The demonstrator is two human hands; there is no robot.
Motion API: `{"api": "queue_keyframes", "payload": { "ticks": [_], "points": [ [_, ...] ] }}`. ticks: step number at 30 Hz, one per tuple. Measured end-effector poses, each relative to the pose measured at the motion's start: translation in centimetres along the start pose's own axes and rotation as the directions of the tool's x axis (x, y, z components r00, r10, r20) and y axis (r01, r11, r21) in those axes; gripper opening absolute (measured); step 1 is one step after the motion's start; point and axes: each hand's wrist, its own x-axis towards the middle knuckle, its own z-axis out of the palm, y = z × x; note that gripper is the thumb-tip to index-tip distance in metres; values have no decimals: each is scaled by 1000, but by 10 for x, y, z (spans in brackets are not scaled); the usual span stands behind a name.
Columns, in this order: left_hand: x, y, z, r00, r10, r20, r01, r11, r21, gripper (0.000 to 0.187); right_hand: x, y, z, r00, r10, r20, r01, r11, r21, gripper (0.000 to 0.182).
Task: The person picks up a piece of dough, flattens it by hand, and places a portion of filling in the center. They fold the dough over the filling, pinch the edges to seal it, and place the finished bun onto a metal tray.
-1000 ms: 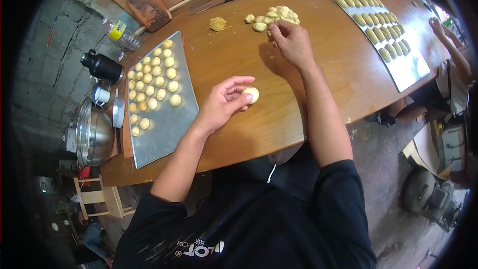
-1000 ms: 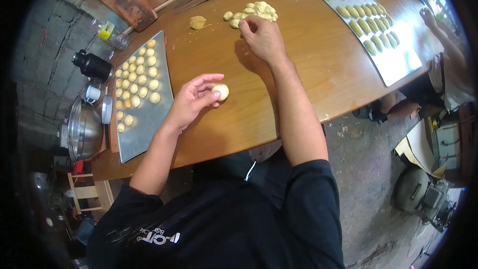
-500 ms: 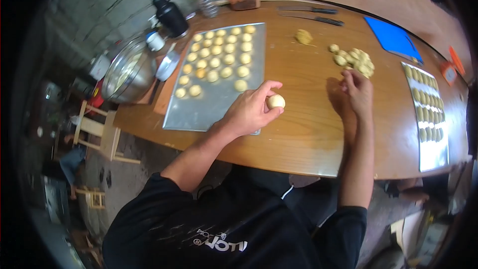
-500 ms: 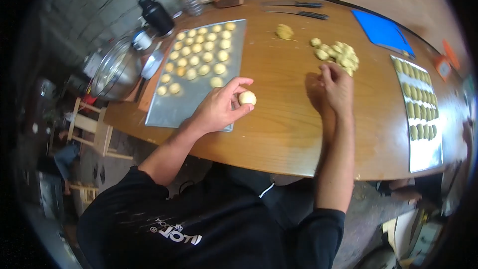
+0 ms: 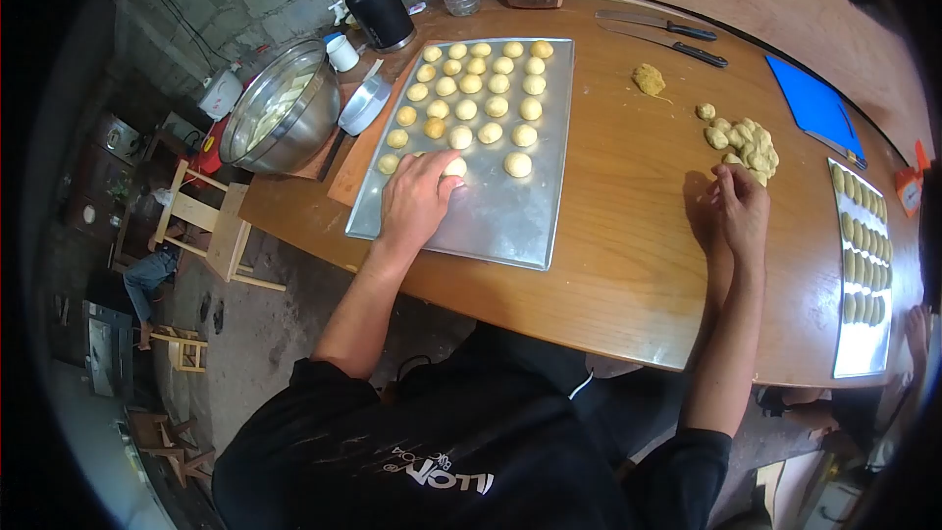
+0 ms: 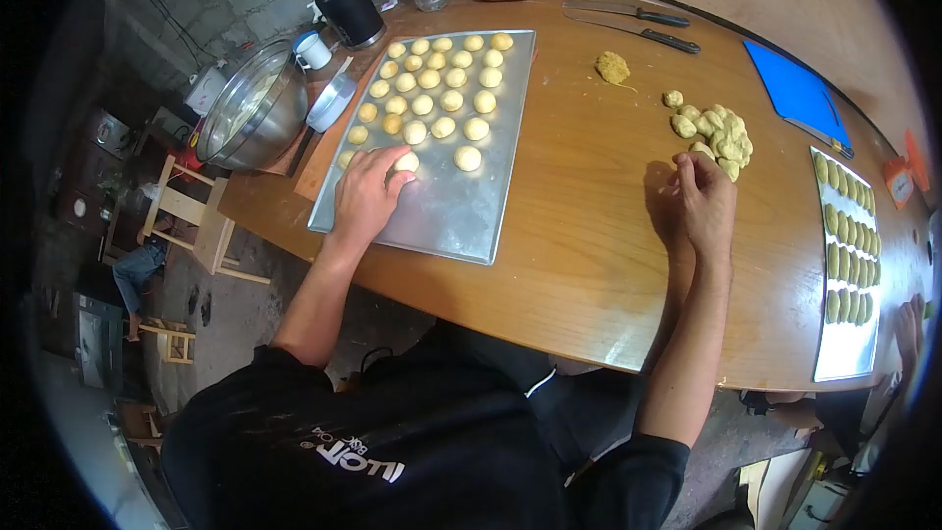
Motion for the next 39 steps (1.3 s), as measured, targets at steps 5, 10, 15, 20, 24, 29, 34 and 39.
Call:
{"api": "queue_keyframes", "payload": {
  "ticks": [5,10,15,20,24,29,34,39],
  "points": [
    [-6,-4,-18,997,78,1,-78,993,-83,63,-2,-3,2,1000,-16,11,16,1000,-20,27],
    [-17,-11,-23,966,142,217,-157,986,55,67,0,-2,2,1000,-17,7,17,999,-38,27],
    [-16,-10,-26,985,70,155,-69,998,-11,60,-2,-4,1,1000,-7,-1,7,999,-37,28],
    [-14,-21,-32,994,91,52,-85,991,-105,47,-1,-7,0,1000,12,-9,-12,999,-50,28],
    [-9,-16,-49,999,19,-34,-24,987,-159,35,2,-7,1,1000,0,8,0,999,33,27],
    [-10,-18,-44,970,239,34,-238,971,-29,27,20,-28,4,999,-26,21,23,995,100,27],
    [53,17,-48,987,155,-52,-163,955,-248,23,34,4,-10,982,-170,-85,166,985,-45,25],
    [144,104,-3,854,508,109,-460,837,-296,34,27,6,-5,982,-130,-136,126,991,-33,24]
  ]
}}
